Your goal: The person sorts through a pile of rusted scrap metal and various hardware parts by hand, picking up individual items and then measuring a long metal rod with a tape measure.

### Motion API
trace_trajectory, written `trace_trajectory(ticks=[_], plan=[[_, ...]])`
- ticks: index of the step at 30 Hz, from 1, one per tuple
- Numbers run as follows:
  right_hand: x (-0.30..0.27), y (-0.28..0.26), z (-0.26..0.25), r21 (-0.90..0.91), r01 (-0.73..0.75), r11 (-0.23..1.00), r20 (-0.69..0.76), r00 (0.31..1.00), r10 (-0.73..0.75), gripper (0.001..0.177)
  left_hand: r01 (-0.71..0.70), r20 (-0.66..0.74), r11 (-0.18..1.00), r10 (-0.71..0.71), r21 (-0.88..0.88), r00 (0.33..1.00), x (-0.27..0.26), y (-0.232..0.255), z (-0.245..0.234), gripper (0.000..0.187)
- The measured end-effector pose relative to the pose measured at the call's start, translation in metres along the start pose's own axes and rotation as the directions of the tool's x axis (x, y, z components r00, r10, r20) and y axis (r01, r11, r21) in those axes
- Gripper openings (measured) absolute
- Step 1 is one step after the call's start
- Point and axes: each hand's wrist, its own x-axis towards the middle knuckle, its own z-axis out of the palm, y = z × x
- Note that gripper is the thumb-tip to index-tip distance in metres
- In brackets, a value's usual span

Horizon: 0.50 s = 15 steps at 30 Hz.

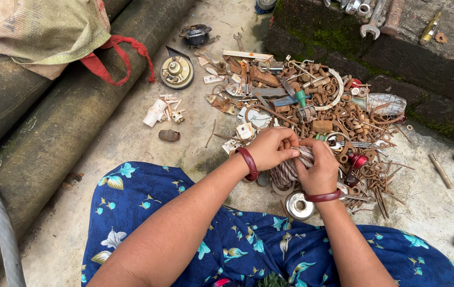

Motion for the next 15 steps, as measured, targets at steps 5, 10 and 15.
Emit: trace_trajectory(ticks=[5, 10, 15], plan=[[-0.001, 0.001, 0.001, -0.034, -0.001, 0.999, -0.005, 1.0, 0.0, 0.035, 0.021, 0.011, 1.0, -0.021, 0.019, 1.0, 0.001, 0.001, -0.001, 0.017], [-0.001, 0.002, 0.001, -0.047, -0.038, 0.998, 0.014, 0.999, 0.039, 0.034, -0.018, -0.016, 0.999, 0.019, 0.05, 1.0, 0.001, 0.006, -0.001, 0.017], [0.0, 0.02, 0.003, -0.072, -0.029, 0.997, 0.002, 1.0, 0.029, 0.033, 0.006, -0.023, 0.997, -0.008, -0.074, 1.0, 0.002, 0.007, 0.0, 0.016]])
